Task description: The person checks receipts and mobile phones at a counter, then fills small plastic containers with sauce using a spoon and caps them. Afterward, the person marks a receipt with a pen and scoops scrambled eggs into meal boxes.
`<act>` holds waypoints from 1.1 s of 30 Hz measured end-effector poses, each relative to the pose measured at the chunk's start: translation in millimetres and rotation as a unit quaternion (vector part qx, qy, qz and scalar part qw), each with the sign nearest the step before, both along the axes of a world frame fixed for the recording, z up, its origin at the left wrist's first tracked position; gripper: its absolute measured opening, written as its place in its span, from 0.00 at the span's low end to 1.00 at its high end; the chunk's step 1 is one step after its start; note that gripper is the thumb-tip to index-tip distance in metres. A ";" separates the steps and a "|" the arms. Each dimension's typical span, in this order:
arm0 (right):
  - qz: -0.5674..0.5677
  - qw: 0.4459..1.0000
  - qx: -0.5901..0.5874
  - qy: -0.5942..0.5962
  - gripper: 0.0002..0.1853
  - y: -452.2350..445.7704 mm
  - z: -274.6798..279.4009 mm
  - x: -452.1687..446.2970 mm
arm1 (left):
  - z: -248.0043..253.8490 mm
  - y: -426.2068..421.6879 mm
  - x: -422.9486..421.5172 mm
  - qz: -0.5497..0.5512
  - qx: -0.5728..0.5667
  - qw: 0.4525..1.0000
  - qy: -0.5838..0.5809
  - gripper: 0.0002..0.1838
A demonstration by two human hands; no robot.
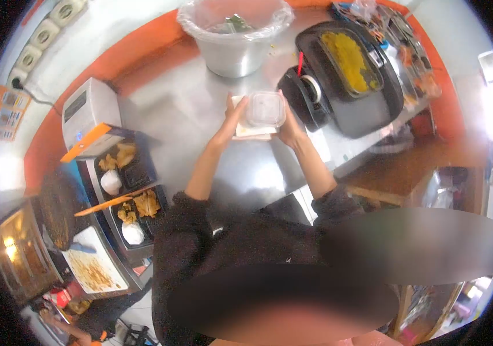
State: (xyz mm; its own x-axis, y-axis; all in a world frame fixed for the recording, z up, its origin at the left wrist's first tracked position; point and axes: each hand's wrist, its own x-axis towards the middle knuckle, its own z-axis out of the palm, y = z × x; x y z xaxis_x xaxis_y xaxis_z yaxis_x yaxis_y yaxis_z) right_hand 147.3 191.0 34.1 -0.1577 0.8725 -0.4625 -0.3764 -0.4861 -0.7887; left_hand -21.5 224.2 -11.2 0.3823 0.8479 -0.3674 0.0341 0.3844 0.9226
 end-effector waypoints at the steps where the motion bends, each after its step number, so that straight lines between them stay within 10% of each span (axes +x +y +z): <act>1: -0.017 1.000 -0.004 0.001 0.42 -12.4 6.1 -5.2 | -8.4 -12.6 -2.3 0.018 0.007 1.000 -0.018 0.55; 7: 0.013 1.000 -0.012 0.020 0.42 -88.8 -63.2 -4.6 | -39.7 -94.9 -23.8 0.048 0.049 0.998 0.012 0.44; 11: -0.006 0.998 0.060 0.033 0.44 -128.9 -6.7 14.7 | 44.1 -135.3 11.1 0.062 -0.159 0.983 -0.073 0.44; 17: -0.055 0.998 0.015 -0.020 0.54 -188.0 3.2 89.9 | 69.8 -192.1 97.7 0.027 -0.017 0.999 0.001 0.44; 22: -0.130 0.990 0.018 -0.055 0.54 -272.9 5.2 227.4 | 95.8 -249.4 244.1 -0.101 -0.042 0.994 -0.026 0.41; 33: -0.482 0.874 -0.010 -0.051 0.39 -508.3 -21.9 560.8 | -21.1 -380.3 656.6 -0.443 0.034 0.893 -0.077 0.46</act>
State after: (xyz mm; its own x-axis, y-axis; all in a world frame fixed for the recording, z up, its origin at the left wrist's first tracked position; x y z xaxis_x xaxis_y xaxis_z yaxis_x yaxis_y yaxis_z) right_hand 708.1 -317.3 12.3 0.6903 0.5686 -0.4475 -0.5467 0.0047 -0.8373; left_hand 635.1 -156.0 -32.3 0.9553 0.2067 -0.2111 0.1669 0.2124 0.9628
